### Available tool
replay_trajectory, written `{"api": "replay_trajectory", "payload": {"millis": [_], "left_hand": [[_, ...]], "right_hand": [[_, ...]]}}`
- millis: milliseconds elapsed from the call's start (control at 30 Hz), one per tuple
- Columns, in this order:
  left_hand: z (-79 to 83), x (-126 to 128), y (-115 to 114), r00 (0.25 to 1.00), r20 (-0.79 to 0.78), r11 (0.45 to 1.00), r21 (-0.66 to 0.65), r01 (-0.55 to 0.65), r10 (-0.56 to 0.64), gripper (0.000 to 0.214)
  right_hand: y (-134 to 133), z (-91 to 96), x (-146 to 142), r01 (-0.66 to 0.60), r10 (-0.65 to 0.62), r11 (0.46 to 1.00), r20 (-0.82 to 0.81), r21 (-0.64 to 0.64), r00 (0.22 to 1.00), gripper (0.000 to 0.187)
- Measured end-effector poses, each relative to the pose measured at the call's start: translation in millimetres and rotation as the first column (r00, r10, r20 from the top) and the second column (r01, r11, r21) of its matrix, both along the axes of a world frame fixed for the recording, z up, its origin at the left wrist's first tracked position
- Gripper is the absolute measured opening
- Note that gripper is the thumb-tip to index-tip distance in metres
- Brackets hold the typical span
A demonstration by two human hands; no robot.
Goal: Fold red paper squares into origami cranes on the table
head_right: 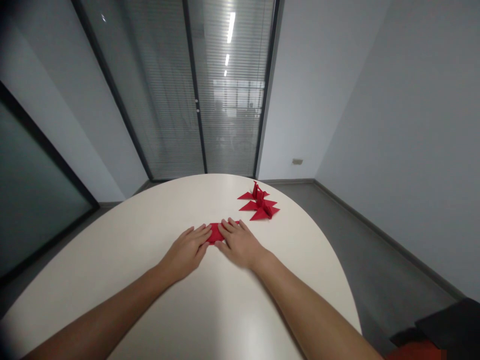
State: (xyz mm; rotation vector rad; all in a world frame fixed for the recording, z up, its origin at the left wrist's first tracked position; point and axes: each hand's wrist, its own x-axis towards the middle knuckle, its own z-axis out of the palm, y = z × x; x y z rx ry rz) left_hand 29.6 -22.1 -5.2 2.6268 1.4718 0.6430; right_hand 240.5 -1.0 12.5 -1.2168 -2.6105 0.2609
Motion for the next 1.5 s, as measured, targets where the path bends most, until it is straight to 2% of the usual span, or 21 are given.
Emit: {"api": "replay_trajectory", "payload": {"millis": [167, 267, 400, 500, 633, 1067, 1367, 1500], "left_hand": [[1.3, 0, 2, 0.999, -0.037, 0.998, 0.063, 0.009, -0.006, 0.036], [2.5, -1, 1, 1.000, -0.012, 0.997, 0.076, 0.023, -0.022, 0.034], [6.3, -3, -1, 0.996, 0.080, 0.998, 0.060, 0.028, -0.033, 0.031], [8.5, -4, -2, 0.991, 0.130, 1.000, 0.006, -0.019, 0.018, 0.028], [8.7, -5, -1, 0.986, 0.129, 0.993, -0.046, -0.105, 0.111, 0.023], [7.7, -6, 1, 0.965, 0.193, 0.982, -0.097, -0.162, 0.179, 0.022], [2.0, -9, 4, 0.979, 0.181, 0.995, -0.061, -0.081, 0.091, 0.028], [5.3, -8, 2, 0.995, 0.087, 0.999, 0.000, -0.039, 0.039, 0.031]], "right_hand": [[5, 4.0, -1, -0.052, 0.053, 0.985, -0.001, 0.166, 0.999, 0.047], [5, 8.2, -3, -0.098, 0.107, 0.972, -0.033, 0.212, 0.994, 0.036], [4, 12.2, -3, -0.098, 0.116, 0.978, -0.092, 0.187, 0.989, 0.027], [4, 11.9, -1, -0.059, 0.074, 0.989, -0.109, 0.135, 0.991, 0.027], [6, 9.9, 3, -0.026, 0.039, 0.996, -0.139, 0.091, 0.990, 0.027], [8, 8.4, 1, 0.065, -0.053, 0.996, -0.164, 0.067, 0.985, 0.020], [8, 7.1, 0, 0.112, -0.103, 0.993, -0.217, 0.025, 0.971, 0.007], [9, 7.0, 1, 0.040, -0.025, 0.998, -0.230, 0.057, 0.973, 0.014]]}}
